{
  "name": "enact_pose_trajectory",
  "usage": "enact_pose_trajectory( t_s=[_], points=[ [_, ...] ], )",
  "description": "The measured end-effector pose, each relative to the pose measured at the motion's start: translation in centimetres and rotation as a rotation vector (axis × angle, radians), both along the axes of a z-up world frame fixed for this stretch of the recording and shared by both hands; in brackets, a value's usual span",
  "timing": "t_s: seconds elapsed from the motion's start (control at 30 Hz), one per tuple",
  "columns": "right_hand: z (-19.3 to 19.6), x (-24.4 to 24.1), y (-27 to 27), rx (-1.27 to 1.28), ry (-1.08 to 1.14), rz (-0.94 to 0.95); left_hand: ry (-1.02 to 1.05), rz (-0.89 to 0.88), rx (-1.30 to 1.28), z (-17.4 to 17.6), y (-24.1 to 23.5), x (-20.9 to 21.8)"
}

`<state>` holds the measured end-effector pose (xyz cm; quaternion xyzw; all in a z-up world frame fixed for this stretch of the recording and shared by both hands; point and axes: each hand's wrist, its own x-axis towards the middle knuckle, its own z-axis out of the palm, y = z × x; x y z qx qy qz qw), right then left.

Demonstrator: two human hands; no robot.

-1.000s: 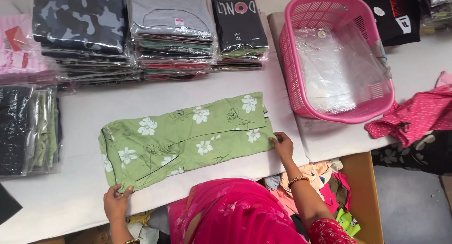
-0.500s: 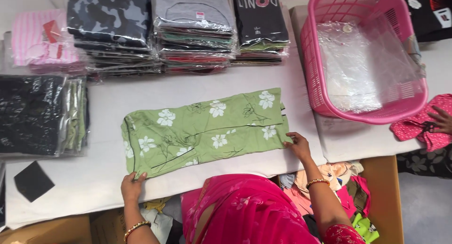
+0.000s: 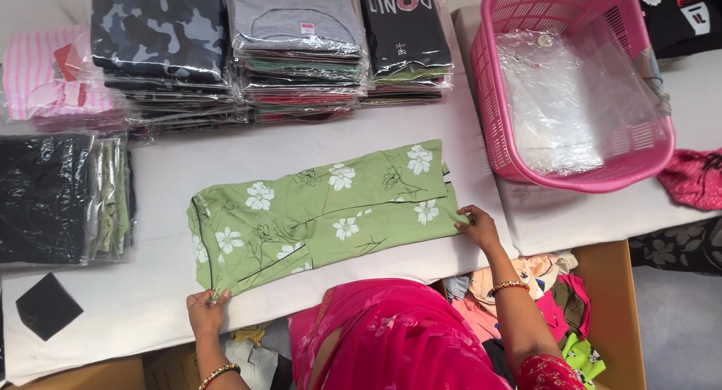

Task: The person folds a black shirt and a green floral shirt on a white table. They place each folded shirt into a clear plastic bag and stack the packaged items on the table.

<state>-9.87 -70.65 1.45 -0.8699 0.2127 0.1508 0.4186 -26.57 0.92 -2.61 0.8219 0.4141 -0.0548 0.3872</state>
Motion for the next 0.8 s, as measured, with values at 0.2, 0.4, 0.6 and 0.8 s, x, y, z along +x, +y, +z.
enact_pose_trajectory(
  t_s=[0.2,0.4,0.6,0.8],
  points=[
    [2.8,0.7,2.1,-0.146,-0.246,0.017,0.034,-0.114,0.372,7.1,-4.9,3.7],
    [5.1,2.2,12.3,-0.363,-0.489,0.409,-0.198,-0.546,0.471,8.6,-15.2,9.3],
    [6.5,4.1,13.7,-0.437,-0.134,0.739,0.036,-0.812,0.404,6.8,-19.0,9.6],
    [-0.4,6.5,3.1,-0.544,-0.262,0.083,0.033,-0.835,0.435,4.3,-17.9,8.9]
  ],
)
